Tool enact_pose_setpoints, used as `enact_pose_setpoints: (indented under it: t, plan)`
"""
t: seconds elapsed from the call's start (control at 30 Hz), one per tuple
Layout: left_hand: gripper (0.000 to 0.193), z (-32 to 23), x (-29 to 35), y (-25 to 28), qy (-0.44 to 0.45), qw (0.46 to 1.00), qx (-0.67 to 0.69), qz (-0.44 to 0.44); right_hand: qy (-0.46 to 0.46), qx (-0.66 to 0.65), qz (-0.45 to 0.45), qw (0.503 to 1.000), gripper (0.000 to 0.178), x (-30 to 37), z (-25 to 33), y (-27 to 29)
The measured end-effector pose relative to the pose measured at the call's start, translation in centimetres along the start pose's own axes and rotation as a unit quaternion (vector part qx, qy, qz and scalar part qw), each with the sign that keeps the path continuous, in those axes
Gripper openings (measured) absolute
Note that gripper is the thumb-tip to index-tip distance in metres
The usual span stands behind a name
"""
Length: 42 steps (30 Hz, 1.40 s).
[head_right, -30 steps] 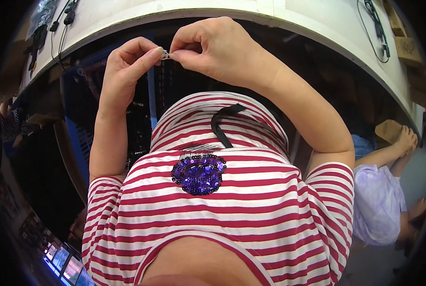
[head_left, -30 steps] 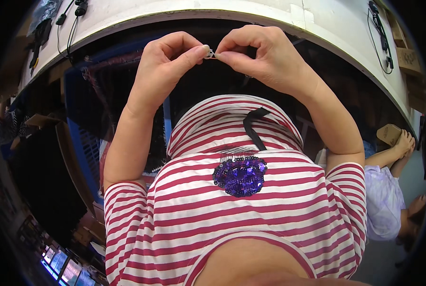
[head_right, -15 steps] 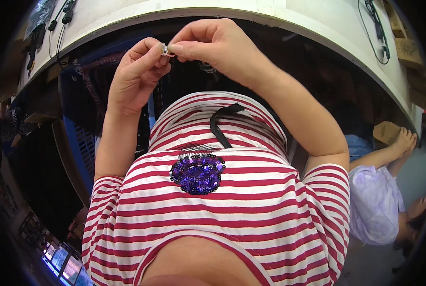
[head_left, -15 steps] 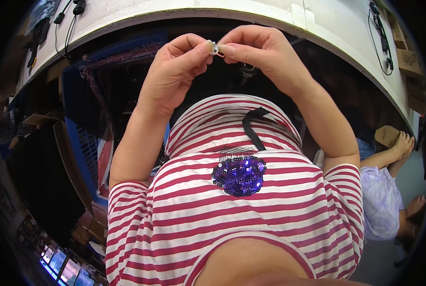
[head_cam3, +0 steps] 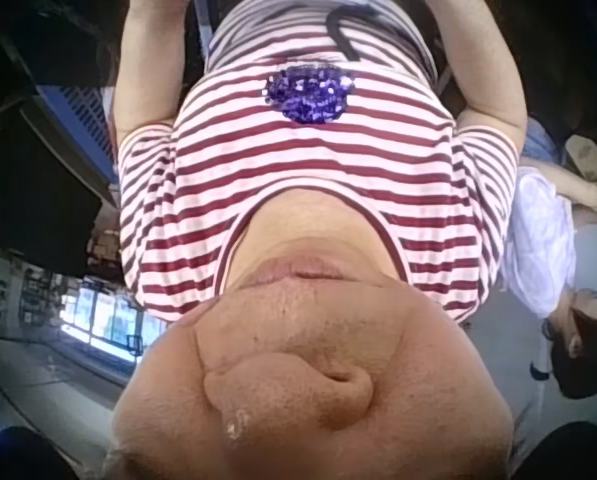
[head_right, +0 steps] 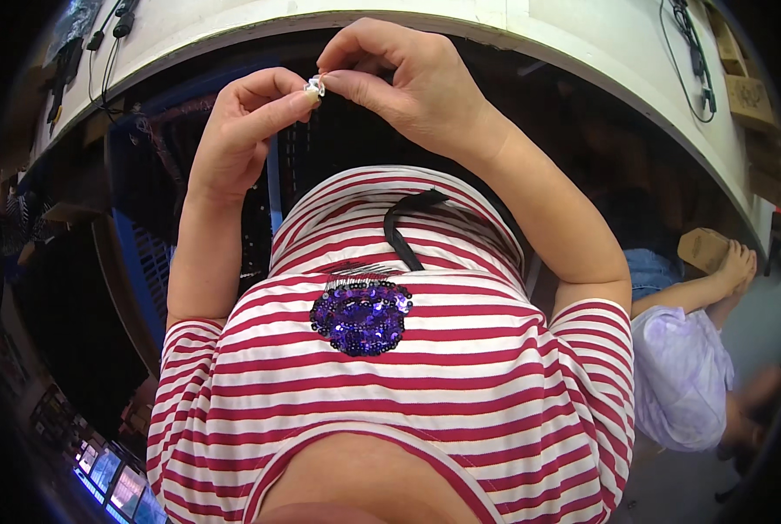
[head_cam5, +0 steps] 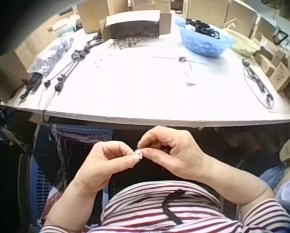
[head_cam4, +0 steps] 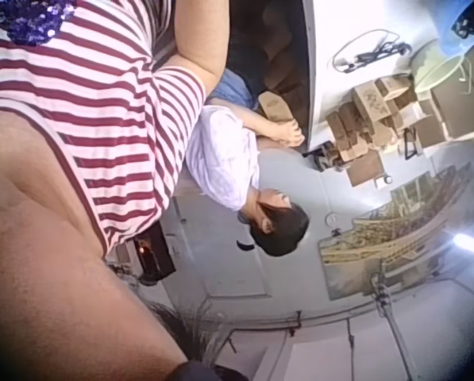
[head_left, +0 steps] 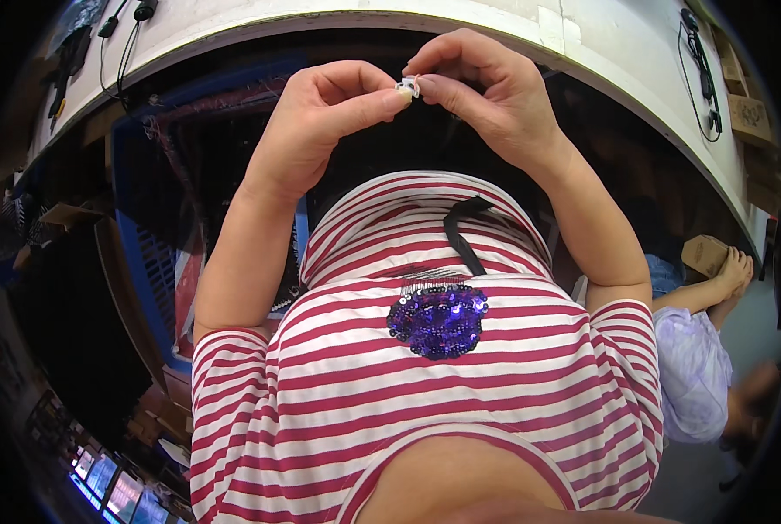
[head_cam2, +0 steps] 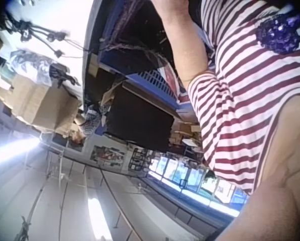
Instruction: The person repeatedly assembles small cylindrical electronic components at a workbench. They apply glue from a tube into the component, insert a small white part, and then attach a black cap. The process is repeated multiple times with similar components laid out on the table.
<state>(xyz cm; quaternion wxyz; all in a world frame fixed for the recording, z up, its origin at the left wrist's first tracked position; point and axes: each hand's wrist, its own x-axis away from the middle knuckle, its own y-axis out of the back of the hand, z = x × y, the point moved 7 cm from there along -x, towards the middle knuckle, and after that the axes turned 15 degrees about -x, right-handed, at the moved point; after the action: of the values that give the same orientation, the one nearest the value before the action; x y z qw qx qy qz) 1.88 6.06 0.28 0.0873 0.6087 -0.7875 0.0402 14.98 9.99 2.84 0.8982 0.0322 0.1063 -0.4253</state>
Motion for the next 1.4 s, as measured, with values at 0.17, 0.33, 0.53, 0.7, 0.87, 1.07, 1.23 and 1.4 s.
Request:
enact_pose_setpoints:
  t: [0.17,0.33,0.53,0.7,0.87,1.07,1.23,1.4]
  plan:
    - [0.012,0.8,-0.1,0.1,-0.023,0.996,0.056,-0.067,0.112,0.072,-0.022,0.991,0.019,0.8,0.2,0.5]
    - [0.013,0.7,-0.2,0.0,-0.043,0.993,0.049,-0.103,0.052,0.053,-0.068,0.995,0.017,1.0,0.1,0.4]
    - [0.013,1.4,-0.1,0.4,-0.026,0.990,0.086,-0.110,0.199,0.203,-0.047,0.958,0.020,1.4,2.1,-1.0]
    - [0.013,2.0,-0.1,0.1,0.013,0.983,0.161,-0.086,0.249,0.252,-0.050,0.934,0.020,1.8,2.1,-1.2]
    - [0.010,0.7,0.3,0.3,-0.002,0.991,0.105,-0.078,0.214,0.203,-0.072,0.953,0.015,1.4,2.1,-1.1]
    - [0.015,-0.3,0.2,0.4,-0.051,0.993,0.061,-0.089,0.069,0.001,-0.094,0.993,0.010,0.6,0.5,-0.4]
    - [0.064,1.4,-0.1,-3.3,-0.143,0.984,-0.005,-0.111,-0.074,-0.278,-0.154,0.945,0.009,0.1,-1.1,1.1]
    - [0.043,0.9,-0.7,-3.0,-0.120,0.960,0.241,-0.073,0.231,0.053,-0.060,0.970,0.010,0.5,5.4,0.9]
